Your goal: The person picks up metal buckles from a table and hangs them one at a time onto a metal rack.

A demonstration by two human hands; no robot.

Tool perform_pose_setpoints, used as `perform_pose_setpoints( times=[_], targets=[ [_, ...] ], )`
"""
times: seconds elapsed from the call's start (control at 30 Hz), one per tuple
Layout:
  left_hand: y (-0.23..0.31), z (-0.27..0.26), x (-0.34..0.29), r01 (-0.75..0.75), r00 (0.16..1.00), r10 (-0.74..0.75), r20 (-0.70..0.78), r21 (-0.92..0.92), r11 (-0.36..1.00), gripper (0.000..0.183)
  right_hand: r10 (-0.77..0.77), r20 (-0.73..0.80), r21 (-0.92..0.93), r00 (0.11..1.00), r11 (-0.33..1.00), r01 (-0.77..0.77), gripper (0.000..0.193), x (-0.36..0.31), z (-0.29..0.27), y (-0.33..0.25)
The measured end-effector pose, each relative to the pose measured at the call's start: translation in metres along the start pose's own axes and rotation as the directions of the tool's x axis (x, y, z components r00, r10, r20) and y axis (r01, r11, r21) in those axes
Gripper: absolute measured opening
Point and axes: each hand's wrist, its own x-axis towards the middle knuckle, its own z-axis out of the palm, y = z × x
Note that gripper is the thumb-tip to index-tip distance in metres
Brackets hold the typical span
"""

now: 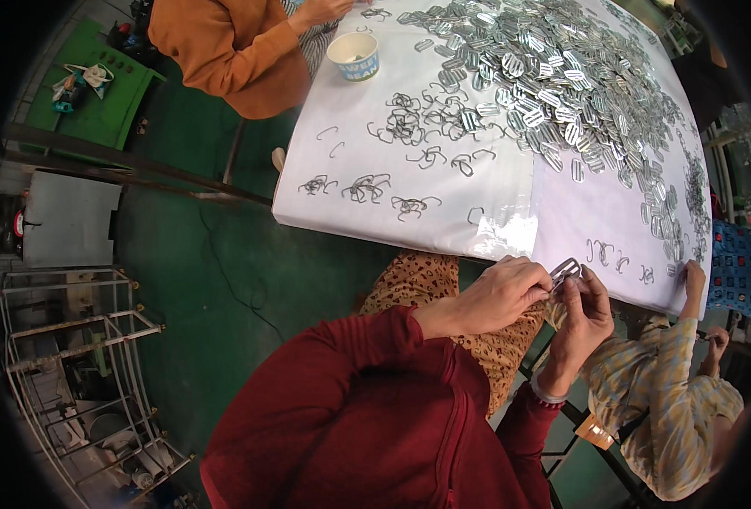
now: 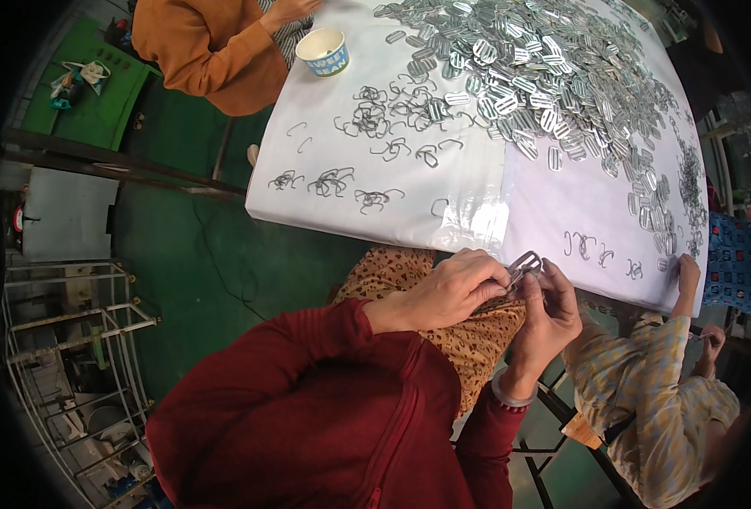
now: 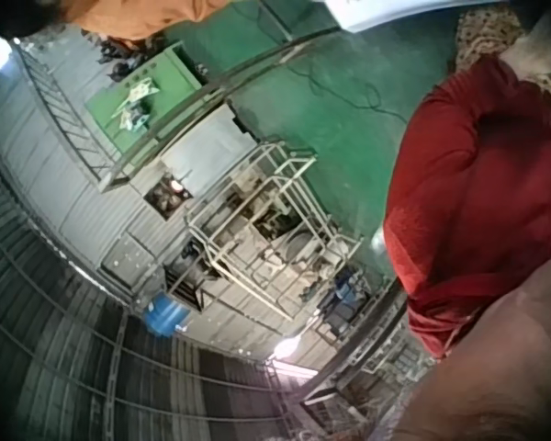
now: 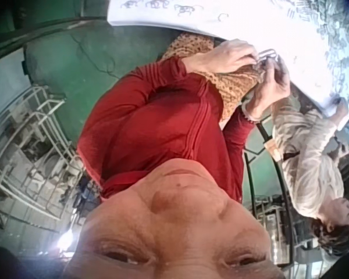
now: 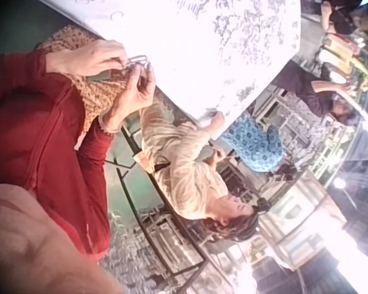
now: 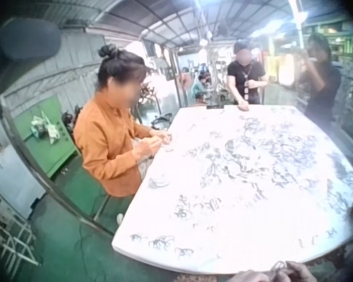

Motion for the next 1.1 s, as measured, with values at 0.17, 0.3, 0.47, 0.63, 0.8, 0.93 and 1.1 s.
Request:
perform_pose_setpoints(
  times=[0.17,0.3,0.47,0.63,0.8,0.93,1.1],
  targets=[
    [0.005,-0.007,0.004,-0.029,1.0,0.029,-0.005,-0.002,1.0,0.013,-0.013,-0.004,-0.069,1.0,0.998,0.013,0.023,-0.005,0.002,-0.006],
    [0.015,-0.009,0.004,-0.06,0.998,0.061,-0.011,0.02,0.998,0.014,-0.042,-0.03,-0.06,0.999,0.997,0.04,0.023,-0.006,0.002,-0.006],
    [0.017,-0.009,0.002,-0.077,0.997,0.078,-0.018,0.049,0.996,0.015,-0.058,-0.018,0.016,0.998,0.998,0.059,0.022,-0.012,0.0,-0.01],
    [0.013,-0.007,-0.005,-0.139,0.99,0.137,0.032,0.077,0.987,0.021,-0.029,-0.095,0.213,0.995,0.976,0.048,0.025,-0.015,-0.003,-0.012],
    [0.011,-0.028,0.0,-0.088,0.994,0.094,-0.051,0.106,0.99,0.037,-0.034,-0.062,0.249,0.997,0.967,0.049,0.023,-0.02,-0.01,-0.011],
    [-0.059,-0.111,0.014,0.246,0.968,-0.161,-0.192,0.615,0.749,0.023,-0.061,-0.066,0.211,0.996,0.975,0.074,0.022,-0.022,-0.014,-0.013],
    [-0.101,-0.136,0.033,0.11,0.99,-0.14,-0.021,0.735,0.669,0.012,-0.066,-0.046,0.216,0.997,0.974,0.074,0.022,-0.024,-0.014,-0.012]
  ],
)
